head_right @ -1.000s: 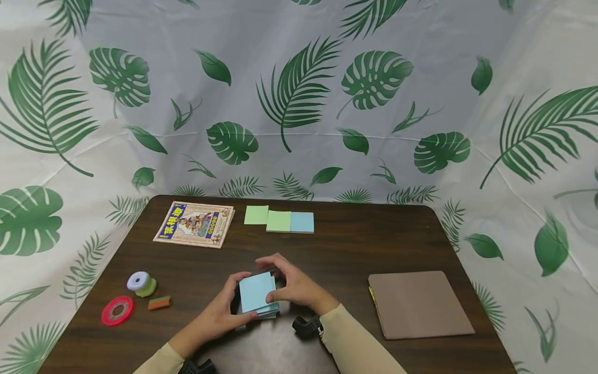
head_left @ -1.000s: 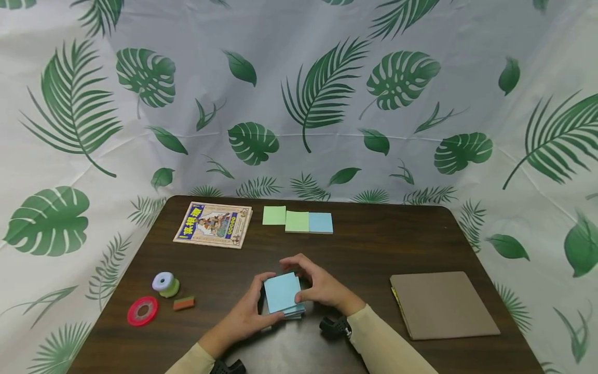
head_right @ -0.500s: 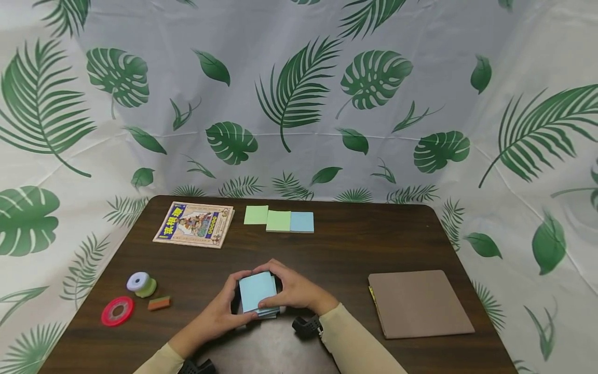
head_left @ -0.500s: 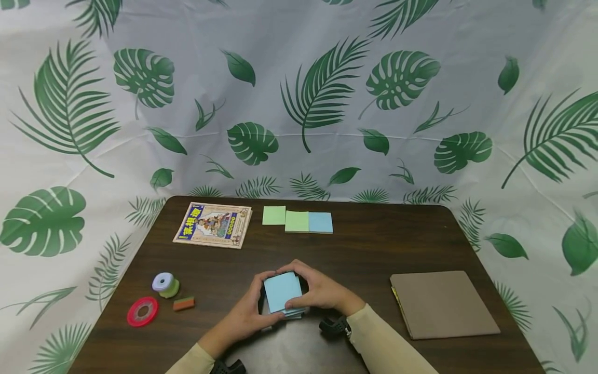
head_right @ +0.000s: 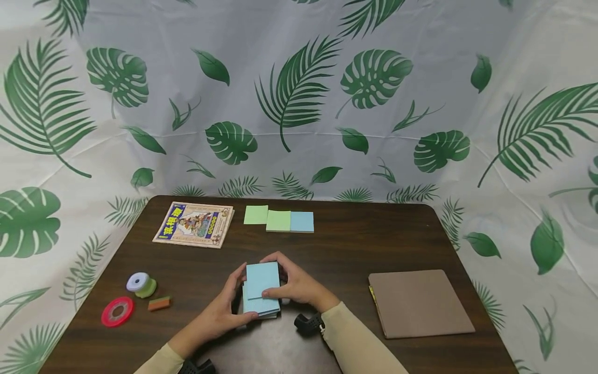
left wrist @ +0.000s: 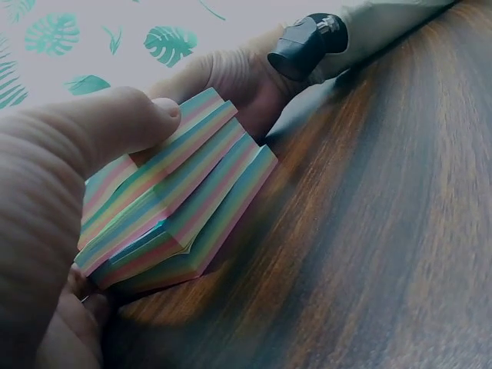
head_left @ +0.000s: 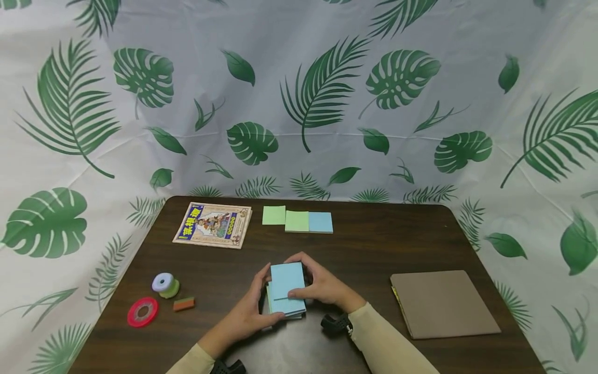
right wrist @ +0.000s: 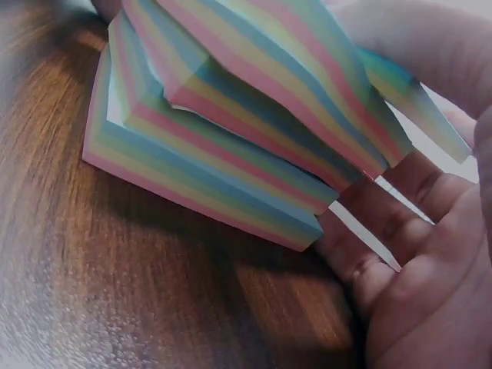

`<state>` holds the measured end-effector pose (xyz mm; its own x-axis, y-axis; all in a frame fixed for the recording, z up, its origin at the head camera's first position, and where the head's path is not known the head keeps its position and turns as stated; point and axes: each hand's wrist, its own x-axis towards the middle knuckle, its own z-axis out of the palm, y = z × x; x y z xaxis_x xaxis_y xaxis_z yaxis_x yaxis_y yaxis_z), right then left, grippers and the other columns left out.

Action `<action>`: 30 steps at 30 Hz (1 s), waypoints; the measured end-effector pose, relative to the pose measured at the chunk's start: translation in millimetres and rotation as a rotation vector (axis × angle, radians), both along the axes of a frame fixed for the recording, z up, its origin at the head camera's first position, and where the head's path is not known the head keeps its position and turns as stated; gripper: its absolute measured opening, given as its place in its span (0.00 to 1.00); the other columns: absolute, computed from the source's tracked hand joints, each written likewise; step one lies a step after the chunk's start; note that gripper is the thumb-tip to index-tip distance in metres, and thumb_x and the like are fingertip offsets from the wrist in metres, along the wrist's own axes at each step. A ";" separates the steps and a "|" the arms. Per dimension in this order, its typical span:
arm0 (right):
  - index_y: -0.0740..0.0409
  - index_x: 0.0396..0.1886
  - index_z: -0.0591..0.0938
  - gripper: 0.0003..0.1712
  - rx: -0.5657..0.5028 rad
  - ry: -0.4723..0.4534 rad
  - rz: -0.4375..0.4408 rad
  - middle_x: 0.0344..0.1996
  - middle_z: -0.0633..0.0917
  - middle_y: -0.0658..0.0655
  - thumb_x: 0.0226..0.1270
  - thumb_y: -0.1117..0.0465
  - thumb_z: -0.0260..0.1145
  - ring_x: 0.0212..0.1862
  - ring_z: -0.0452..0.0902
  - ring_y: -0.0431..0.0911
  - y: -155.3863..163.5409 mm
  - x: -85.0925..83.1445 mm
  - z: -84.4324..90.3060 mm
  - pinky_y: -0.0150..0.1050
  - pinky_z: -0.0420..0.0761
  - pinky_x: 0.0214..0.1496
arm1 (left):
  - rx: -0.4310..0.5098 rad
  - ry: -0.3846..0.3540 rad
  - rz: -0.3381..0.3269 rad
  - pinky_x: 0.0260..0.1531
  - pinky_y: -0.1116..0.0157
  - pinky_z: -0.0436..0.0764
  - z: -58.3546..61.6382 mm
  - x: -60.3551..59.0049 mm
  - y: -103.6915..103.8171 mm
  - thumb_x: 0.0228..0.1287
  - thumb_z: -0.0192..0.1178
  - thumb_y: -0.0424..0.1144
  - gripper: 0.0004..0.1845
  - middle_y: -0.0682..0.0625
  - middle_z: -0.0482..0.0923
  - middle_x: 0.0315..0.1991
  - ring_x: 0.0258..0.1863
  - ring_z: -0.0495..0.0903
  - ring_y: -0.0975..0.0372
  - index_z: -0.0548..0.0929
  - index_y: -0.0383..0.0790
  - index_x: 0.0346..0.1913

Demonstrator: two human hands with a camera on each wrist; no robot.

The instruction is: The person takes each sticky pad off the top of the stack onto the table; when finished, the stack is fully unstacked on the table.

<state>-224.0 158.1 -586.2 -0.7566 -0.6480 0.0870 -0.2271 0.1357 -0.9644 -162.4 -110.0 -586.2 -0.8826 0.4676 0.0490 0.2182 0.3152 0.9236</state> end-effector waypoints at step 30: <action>0.49 0.87 0.57 0.49 -0.333 0.097 -0.323 0.55 0.80 0.59 0.75 0.72 0.71 0.36 0.74 0.33 10.0 -19.4 -13.2 0.29 0.79 0.41 | -0.090 0.032 -0.035 0.67 0.58 0.74 -1.5 -0.3 -1.3 0.67 0.77 0.56 0.47 0.48 0.74 0.73 0.65 0.75 0.56 0.64 0.51 0.82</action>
<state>-243.3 168.0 -599.3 -0.8930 -0.3055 0.3305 -0.3156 -0.0984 -0.9438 -162.7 -111.2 -587.7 -0.8640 0.5024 0.0335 0.2601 0.3884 0.8840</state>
